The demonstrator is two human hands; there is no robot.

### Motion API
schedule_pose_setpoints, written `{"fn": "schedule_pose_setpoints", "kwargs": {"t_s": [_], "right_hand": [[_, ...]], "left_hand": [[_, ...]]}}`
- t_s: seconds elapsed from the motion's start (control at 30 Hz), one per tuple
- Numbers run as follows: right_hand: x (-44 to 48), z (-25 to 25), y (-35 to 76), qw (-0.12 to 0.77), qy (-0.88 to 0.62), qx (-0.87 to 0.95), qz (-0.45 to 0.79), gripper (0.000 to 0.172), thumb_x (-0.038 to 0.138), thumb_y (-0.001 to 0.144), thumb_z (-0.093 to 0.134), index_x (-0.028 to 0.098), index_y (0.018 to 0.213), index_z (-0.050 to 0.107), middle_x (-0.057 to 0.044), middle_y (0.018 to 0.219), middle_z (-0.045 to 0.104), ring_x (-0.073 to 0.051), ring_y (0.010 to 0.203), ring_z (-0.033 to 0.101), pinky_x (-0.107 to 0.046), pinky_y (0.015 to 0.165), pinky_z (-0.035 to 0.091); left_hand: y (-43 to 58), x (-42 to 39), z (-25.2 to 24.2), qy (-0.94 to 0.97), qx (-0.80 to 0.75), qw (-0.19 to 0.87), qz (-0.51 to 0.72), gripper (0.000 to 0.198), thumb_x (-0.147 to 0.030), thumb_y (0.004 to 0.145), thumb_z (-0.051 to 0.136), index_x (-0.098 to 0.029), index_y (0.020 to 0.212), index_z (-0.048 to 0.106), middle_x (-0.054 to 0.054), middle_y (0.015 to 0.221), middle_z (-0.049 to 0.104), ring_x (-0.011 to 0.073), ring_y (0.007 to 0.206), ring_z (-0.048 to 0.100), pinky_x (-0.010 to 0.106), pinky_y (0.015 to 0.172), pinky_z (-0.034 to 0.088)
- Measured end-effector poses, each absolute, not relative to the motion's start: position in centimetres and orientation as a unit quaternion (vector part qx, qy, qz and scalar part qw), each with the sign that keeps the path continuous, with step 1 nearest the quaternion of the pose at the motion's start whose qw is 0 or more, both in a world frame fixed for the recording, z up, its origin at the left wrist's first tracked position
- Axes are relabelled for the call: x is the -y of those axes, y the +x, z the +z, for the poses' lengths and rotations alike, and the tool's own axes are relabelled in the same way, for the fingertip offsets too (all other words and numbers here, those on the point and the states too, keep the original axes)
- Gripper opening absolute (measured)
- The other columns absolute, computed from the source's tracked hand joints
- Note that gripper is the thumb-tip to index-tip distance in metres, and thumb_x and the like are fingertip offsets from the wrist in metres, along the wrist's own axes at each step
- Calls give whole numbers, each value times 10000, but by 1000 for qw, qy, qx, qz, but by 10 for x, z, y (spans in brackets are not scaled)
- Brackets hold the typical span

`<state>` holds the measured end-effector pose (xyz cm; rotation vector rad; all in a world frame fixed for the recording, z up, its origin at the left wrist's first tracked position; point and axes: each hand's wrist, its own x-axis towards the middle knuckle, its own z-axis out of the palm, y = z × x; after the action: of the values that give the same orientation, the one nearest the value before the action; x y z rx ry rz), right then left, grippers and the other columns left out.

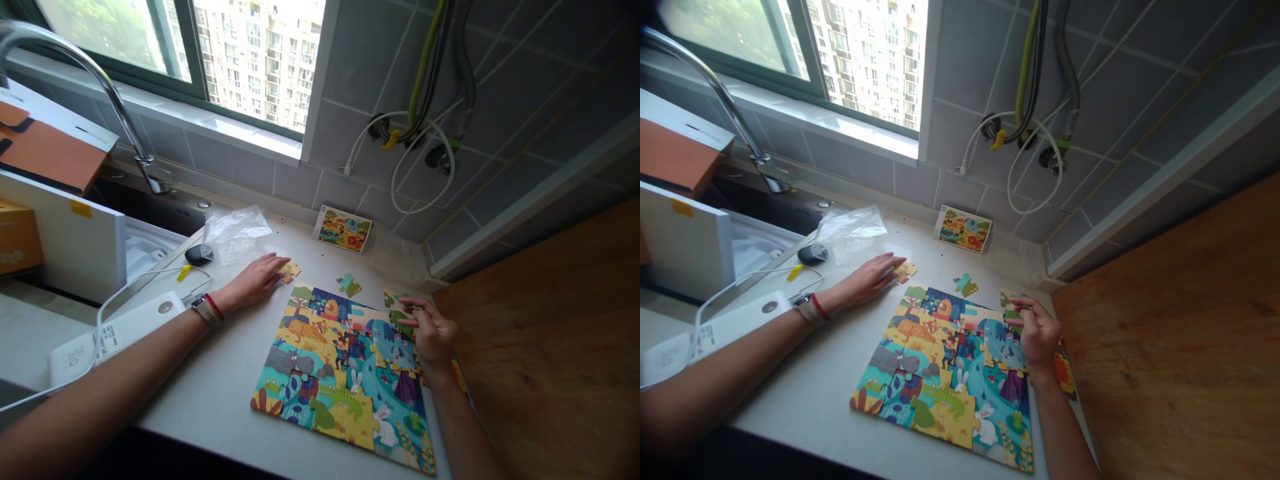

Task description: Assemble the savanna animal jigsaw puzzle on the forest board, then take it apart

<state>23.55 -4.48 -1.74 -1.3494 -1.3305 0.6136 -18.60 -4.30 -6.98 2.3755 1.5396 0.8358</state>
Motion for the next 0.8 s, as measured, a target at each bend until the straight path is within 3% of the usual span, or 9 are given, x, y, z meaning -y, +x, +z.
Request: {"fn": "schedule_pose_setpoints", "kwargs": {"t_s": [0.1, 0.2, 0.53, 0.7, 0.8], "right_hand": [[40, -18, 241, 542, -558, 599, 187, 347, 374, 876, 607, 203, 634, 787, -76, 815, 759, -242, 784, 732, -346, 693, 604], [37, -17, 243, 523, -543, 640, 149, 457, 434, 939, 580, 215, 587, 774, -87, 827, 758, -241, 825, 719, -353, 768, 582], [42, -17, 234, 480, -524, 686, 156, 518, 523, 985, 578, 221, 606, 762, -79, 819, 762, -231, 790, 718, -341, 781, 568], [42, -17, 232, 469, -518, 698, 157, 511, 525, 985, 588, 226, 614, 772, -75, 804, 761, -239, 787, 726, -349, 774, 574], [42, -19, 232, 461, -513, 705, 163, 517, 538, 986, 586, 227, 622, 781, -76, 803, 761, -241, 781, 730, -352, 764, 579]], "left_hand": [[-187, 43, -75, 809, -515, 101, 265, 547, -439, 1059, 490, -182, 1542, 472, 181, 1502, 593, 379, 1463, 485, 570, 1177, 438], [-186, 43, -77, 807, -518, 100, 264, 634, -509, 1043, 523, -192, 1583, 429, 191, 1543, 555, 402, 1468, 473, 583, 1171, 426], [-179, 41, -68, 787, -524, 91, 313, 539, -497, 998, 630, -200, 1440, 549, 168, 1339, 684, 318, 1215, 665, 483, 1046, 529], [-181, 41, -67, 778, -533, 103, 317, 504, -480, 961, 682, -214, 1379, 592, 123, 1189, 725, 302, 1098, 686, 459, 972, 553], [-185, 39, -69, 776, -526, 111, 330, 418, -384, 969, 654, -222, 1352, 617, 118, 1168, 722, 291, 1079, 680, 458, 970, 551]]}}
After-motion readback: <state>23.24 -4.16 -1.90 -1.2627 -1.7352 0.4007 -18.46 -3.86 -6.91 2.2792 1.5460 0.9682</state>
